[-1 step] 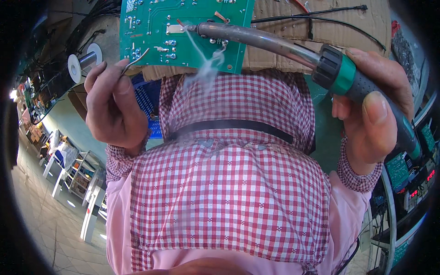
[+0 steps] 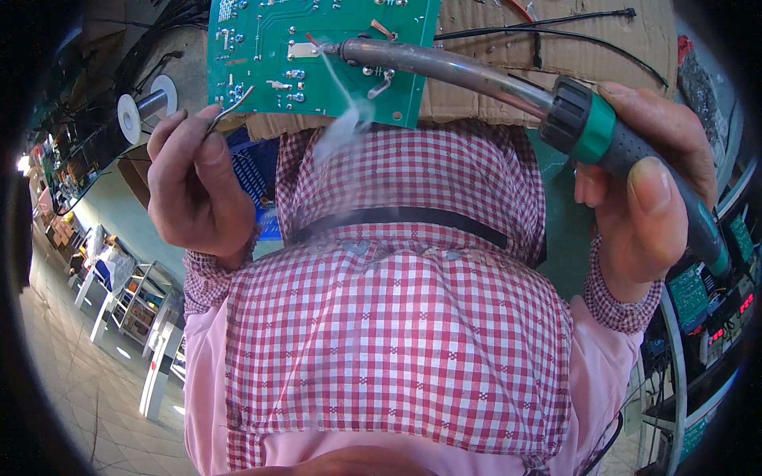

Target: Soldering electronic components and wires onto a printed circuit board.

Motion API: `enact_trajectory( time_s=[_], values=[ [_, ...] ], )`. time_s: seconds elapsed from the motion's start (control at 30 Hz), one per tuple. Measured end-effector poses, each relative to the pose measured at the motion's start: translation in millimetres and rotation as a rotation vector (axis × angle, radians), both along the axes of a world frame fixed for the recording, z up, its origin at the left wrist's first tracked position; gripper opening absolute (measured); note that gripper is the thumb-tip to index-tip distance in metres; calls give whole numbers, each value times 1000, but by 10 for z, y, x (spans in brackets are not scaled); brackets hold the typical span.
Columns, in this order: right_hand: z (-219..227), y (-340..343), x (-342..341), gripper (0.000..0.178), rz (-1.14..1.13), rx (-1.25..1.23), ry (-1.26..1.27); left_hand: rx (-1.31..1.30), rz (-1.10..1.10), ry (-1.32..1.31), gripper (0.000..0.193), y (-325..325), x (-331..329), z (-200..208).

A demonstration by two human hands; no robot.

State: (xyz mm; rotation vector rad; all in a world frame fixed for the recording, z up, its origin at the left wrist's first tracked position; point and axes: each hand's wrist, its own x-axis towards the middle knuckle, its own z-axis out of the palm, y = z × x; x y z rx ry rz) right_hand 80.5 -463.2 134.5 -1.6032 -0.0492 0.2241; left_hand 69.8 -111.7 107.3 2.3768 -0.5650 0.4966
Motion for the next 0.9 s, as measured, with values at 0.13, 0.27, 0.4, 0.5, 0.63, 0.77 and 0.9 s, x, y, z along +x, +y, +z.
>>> enact_trajectory(
  time_s=[0.13, 0.27, 0.4, 0.5, 0.63, 0.77, 0.9],
  values=[
    [23, 8, 4, 54, -1, -39, -3, -302, 31, 43, 21, -21, -89, -83],
    [73, -20, 32, 54, 56, -140, -16, -348, 95, 70, 23, -66, -141, -102],
    [70, -27, 37, 54, 69, -120, -42, -315, 41, 77, 21, -57, -111, -87],
    [64, -27, 44, 53, 92, -117, -59, -346, 45, 36, 20, -70, -77, -113],
    [64, -17, 53, 52, 103, -126, -63, -334, 45, 15, 20, -104, -65, -115],
    [60, -10, 40, 51, 53, -101, -38, -231, 37, 54, 22, -117, -63, -8],
    [51, -53, 20, 51, 51, -86, -26, -104, -6, 62, 21, -158, -21, 112]
  ],
)
